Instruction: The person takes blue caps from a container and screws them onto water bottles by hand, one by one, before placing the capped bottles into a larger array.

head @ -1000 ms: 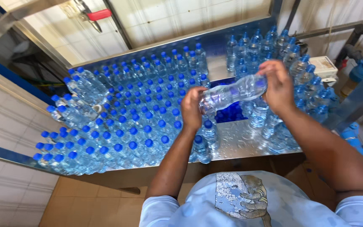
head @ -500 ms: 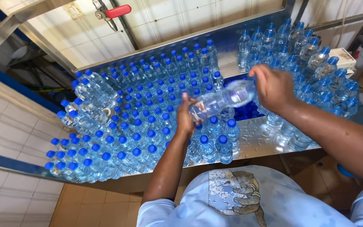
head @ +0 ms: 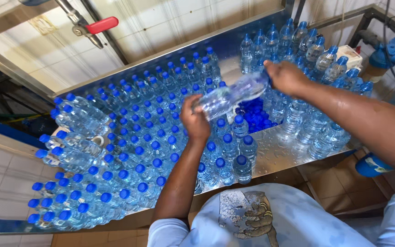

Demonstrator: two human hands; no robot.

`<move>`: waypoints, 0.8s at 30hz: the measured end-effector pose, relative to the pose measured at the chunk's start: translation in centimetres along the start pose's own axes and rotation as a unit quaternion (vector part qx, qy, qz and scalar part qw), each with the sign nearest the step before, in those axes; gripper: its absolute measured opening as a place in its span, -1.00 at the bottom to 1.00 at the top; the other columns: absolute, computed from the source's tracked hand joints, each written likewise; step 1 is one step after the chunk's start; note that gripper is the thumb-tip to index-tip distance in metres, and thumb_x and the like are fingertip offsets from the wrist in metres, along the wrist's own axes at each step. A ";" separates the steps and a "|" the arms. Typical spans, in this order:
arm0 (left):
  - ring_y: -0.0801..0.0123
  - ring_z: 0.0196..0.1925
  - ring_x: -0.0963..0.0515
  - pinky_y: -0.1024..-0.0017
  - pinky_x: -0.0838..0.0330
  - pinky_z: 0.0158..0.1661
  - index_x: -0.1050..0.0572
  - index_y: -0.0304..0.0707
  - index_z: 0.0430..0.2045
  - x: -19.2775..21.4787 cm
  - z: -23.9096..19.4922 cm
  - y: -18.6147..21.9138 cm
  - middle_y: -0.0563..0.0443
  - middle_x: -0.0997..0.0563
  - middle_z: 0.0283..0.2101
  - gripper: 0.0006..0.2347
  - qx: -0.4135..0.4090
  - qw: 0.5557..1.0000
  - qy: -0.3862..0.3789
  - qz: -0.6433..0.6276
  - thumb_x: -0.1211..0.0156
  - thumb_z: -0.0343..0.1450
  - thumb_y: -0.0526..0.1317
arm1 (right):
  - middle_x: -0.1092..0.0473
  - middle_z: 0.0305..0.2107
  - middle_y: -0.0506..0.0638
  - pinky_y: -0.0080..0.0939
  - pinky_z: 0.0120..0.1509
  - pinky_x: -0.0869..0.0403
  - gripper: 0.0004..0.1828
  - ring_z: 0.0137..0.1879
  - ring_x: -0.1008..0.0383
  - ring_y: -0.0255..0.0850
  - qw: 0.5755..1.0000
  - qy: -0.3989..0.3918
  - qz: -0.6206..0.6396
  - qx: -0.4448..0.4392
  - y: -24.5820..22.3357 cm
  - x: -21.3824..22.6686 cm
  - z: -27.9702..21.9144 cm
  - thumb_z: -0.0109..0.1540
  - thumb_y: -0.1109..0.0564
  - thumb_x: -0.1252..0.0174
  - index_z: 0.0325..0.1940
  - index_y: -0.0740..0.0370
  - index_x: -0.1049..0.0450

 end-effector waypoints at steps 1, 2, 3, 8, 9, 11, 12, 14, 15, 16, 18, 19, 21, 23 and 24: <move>0.22 0.03 -0.71 0.32 -0.61 0.08 -0.65 -0.13 -0.12 -0.4 0.7 2.3 0.00 -0.74 -0.08 -0.30 0.003 1.000 0.000 0.003 0.00 0.36 0.53 | -0.62 -0.39 0.35 0.51 0.07 -0.44 -0.03 0.04 -0.63 0.47 1.000 -0.004 0.001 -0.001 -1.9 1.9 -0.1 0.58 -0.44 0.23 -0.46 0.33 -0.70; 0.09 0.24 -0.61 0.16 -0.56 0.21 -0.39 -0.17 0.21 -1.5 1.4 4.6 -0.14 -0.57 0.20 -0.14 0.039 0.996 -0.081 0.027 0.07 0.35 0.61 | -0.47 -0.44 0.20 0.21 -0.13 -0.39 -0.37 -0.19 -0.47 0.16 0.994 -0.058 0.076 -0.042 -3.7 4.0 0.0 0.57 -0.45 0.26 0.19 0.09 -0.37; -0.05 0.45 -0.51 0.00 -0.51 0.34 -0.14 -0.22 0.54 -2.6 2.0 6.8 -0.28 -0.41 0.48 0.07 0.075 0.983 -0.162 0.049 0.15 0.34 0.70 | -0.30 -0.49 0.07 -0.08 -0.33 -0.32 -0.17 -0.42 -0.30 -0.14 0.979 -0.112 0.152 -0.083 -5.5 6.1 0.1 0.55 -0.47 0.29 0.83 -0.10 -0.04; -0.23 0.76 0.40 -0.25 0.48 0.54 0.27 -0.19 0.65 -7.4 -0.1 8.1 -0.31 0.24 0.74 0.05 0.171 0.885 -0.371 0.222 -0.21 0.37 0.31 | -0.44 -0.48 0.15 0.13 -0.42 -0.25 -0.62 -0.46 -0.40 0.05 0.994 0.056 0.056 0.074 -0.7 2.5 16.4 0.69 -0.22 -0.06 0.09 0.11 -0.50; -0.23 0.74 0.54 -0.24 0.85 0.50 0.08 -0.19 0.65 -8.4 -1.0 8.9 -0.37 0.10 0.70 -0.14 0.176 0.809 -0.478 0.294 -0.30 0.51 0.07 | -0.55 -0.33 0.30 0.35 -0.31 -0.30 -0.56 -0.30 -0.53 0.30 0.978 0.126 -0.049 0.158 0.6 0.6 20.5 0.68 -0.22 -0.15 0.02 0.20 -0.52; -0.21 0.75 0.45 -0.35 0.83 0.49 -0.04 -0.16 0.62 -8.5 -4.2 6.9 -0.27 0.06 0.71 -0.26 0.119 0.754 -0.554 0.332 -0.17 0.54 0.08 | -0.59 -0.28 0.35 0.40 -0.24 -0.42 -0.58 -0.21 -0.58 0.40 0.975 0.103 -0.115 0.159 1.0 -5.2 25.1 0.60 -0.20 -0.19 0.17 0.23 -0.46; -0.19 0.76 0.37 -0.46 0.81 0.47 -0.16 -0.13 0.59 -8.6 -6.1 5.9 -0.17 0.01 0.72 -0.36 0.060 0.686 -0.628 0.362 -0.05 0.57 0.08 | -0.62 -0.22 0.39 0.46 -0.17 -0.53 -0.49 -0.12 -0.63 0.51 0.968 0.082 -0.183 0.154 1.1 -8.4 27.2 0.52 -0.19 -0.22 0.32 0.25 -0.39; -0.18 0.76 0.29 -0.45 0.79 0.48 -0.18 -0.15 0.58 -8.2 -7.9 4.2 -0.16 -0.06 0.70 -0.32 0.062 0.692 -0.615 0.373 0.01 0.55 0.19 | -0.60 -0.16 0.40 0.45 -0.09 -0.54 -0.52 -0.06 -0.61 0.50 0.975 0.065 -0.157 0.144 2.0 -12.7 30.3 0.50 -0.13 -0.26 0.28 0.26 -0.36; -0.16 0.76 0.22 -0.44 0.77 0.50 -0.20 -0.17 0.57 -8.0 -8.9 3.3 -0.14 -0.13 0.68 -0.26 0.057 0.696 -0.607 0.380 0.07 0.53 0.29 | -0.57 -0.10 0.42 0.44 -0.01 -0.55 -0.55 0.00 -0.60 0.49 0.982 0.050 -0.132 0.126 2.4 -15.1 31.6 0.47 -0.07 -0.30 0.24 0.28 -0.34; -0.16 0.76 0.22 -0.44 0.77 0.50 -0.20 -0.17 0.57 -8.0 -9.1 3.1 -0.14 -0.13 0.68 -0.26 0.062 0.697 -0.602 0.385 0.07 0.53 0.29 | -0.57 -0.10 0.42 0.44 -0.01 -0.55 -0.55 0.00 -0.60 0.49 0.981 0.047 -0.130 0.133 3.2 -17.4 33.4 0.47 -0.07 -0.30 0.24 0.28 -0.34; -0.11 0.76 0.17 -0.38 0.74 0.53 -0.16 -0.23 0.58 -7.7 -9.9 2.9 -0.17 -0.13 0.67 -0.26 0.064 0.695 -0.601 0.390 0.14 0.56 0.28 | -0.57 -0.09 0.41 0.47 0.03 -0.57 -0.55 0.04 -0.61 0.48 0.992 0.063 -0.085 0.069 5.4 -22.3 36.2 0.45 -0.06 -0.31 0.20 0.24 -0.32; -0.11 0.76 0.17 -0.38 0.74 0.53 -0.16 -0.23 0.58 -7.7 -10.0 2.3 -0.17 -0.13 0.67 -0.26 0.069 0.693 -0.601 0.393 0.14 0.56 0.28 | -0.57 -0.09 0.41 0.47 0.03 -0.57 -0.55 0.04 -0.61 0.48 0.992 0.058 -0.081 0.071 6.0 -23.8 37.9 0.45 -0.06 -0.31 0.20 0.24 -0.32; -0.15 0.77 0.17 -0.37 0.57 0.55 -0.28 -0.18 0.54 -7.2 -10.9 1.9 -0.17 -0.23 0.64 -0.32 0.066 0.739 -0.568 0.357 -0.11 0.53 0.19 | -0.56 -0.15 0.31 0.41 -0.02 -0.58 -0.51 -0.04 -0.64 0.41 0.993 0.085 -0.071 0.049 7.0 -27.8 40.1 0.44 -0.07 -0.36 0.24 0.23 -0.32; -0.11 0.77 0.16 -0.39 0.54 0.56 -0.33 -0.17 0.51 -7.1 -11.3 1.3 -0.13 -0.30 0.61 -0.34 0.060 0.743 -0.557 0.367 -0.05 0.54 0.22 | -0.52 -0.08 0.31 0.38 -0.01 -0.57 -0.45 -0.02 -0.63 0.40 0.988 0.096 -0.091 0.075 6.9 -29.4 41.2 0.44 -0.11 -0.37 0.32 0.20 -0.31; -0.08 0.78 0.16 -0.40 0.50 0.56 -0.38 -0.16 0.49 -7.0 -11.9 1.3 -0.09 -0.37 0.57 -0.35 0.047 0.745 -0.552 0.371 0.00 0.55 0.25 | -0.49 -0.01 0.31 0.35 0.01 -0.56 -0.39 0.01 -0.62 0.38 0.983 0.114 -0.114 0.092 7.4 -30.1 41.1 0.44 -0.16 -0.37 0.39 0.17 -0.30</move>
Point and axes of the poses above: each hand's wrist, its own z-axis towards the middle knuckle, its own x-axis out of the back of the hand, y = z × x, the point moved 2 cm from there along z, towards the middle knuckle
